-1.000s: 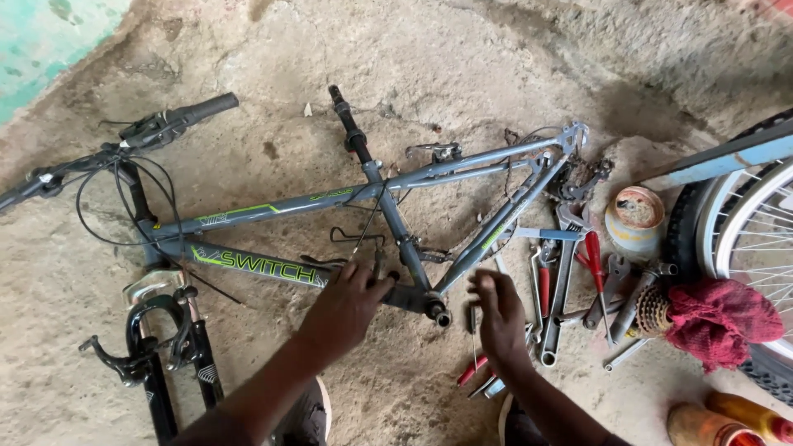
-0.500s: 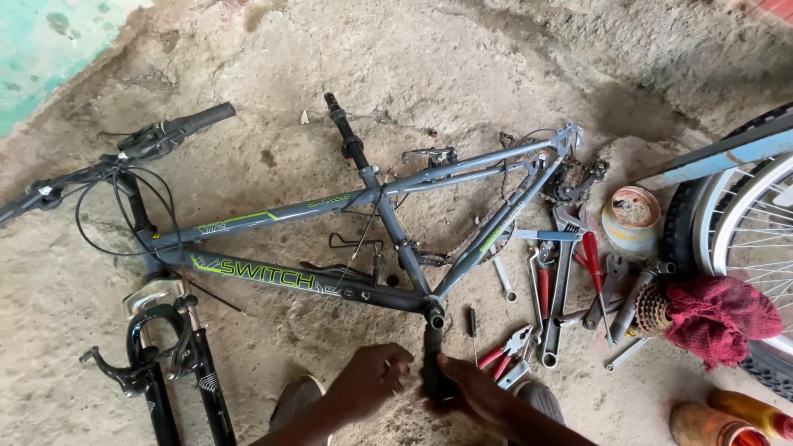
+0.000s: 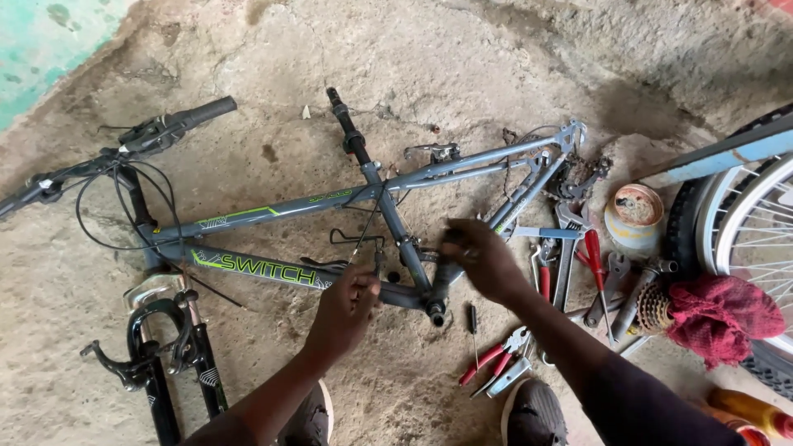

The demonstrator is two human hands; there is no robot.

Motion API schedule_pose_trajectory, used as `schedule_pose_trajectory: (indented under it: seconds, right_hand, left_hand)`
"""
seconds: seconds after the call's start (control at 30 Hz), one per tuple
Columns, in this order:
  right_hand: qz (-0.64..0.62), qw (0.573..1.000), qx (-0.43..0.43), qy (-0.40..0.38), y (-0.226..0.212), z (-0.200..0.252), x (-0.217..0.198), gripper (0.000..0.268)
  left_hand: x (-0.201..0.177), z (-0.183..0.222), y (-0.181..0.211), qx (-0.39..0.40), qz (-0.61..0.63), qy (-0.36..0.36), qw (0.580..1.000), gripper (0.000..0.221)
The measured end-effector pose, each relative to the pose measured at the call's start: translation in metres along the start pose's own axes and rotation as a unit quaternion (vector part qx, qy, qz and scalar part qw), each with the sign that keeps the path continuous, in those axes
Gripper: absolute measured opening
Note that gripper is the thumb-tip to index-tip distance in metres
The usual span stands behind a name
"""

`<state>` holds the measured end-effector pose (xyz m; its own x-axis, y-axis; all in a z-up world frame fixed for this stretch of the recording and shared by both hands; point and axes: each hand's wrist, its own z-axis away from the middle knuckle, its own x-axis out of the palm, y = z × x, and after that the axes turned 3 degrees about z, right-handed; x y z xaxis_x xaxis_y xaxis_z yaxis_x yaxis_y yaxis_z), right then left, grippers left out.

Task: Tightening and adjusting components on a bicycle frame's bottom bracket area using hands and a wrench.

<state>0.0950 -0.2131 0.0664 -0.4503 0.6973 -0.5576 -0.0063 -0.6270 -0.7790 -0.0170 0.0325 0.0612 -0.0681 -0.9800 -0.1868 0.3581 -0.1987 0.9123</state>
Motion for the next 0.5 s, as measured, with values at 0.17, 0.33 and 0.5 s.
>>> schedule_pose_trajectory:
  seconds: [0.17, 0.33, 0.5]
  right_hand:
    - [-0.031, 0.983, -0.144, -0.109, -0.059, 0.014, 0.029, 0.043]
    - [-0.1, 0.994, -0.023, -0.047, -0.007, 0.037, 0.016, 0.032]
    - [-0.347, 0.895, 0.181, 0.212, 0.078, 0.087, 0.025, 0.028]
  left_hand:
    - [0.007, -0.014, -0.021, 0.029, 0.122, -0.021, 0.992, 0.068]
    - [-0.003, 0.013, -0.003, -0.029, 0.004, -0.017, 0.999, 0.055]
    - [0.009, 0.034, -0.045, 0.061, -0.156, 0.056, 0.984, 0.04]
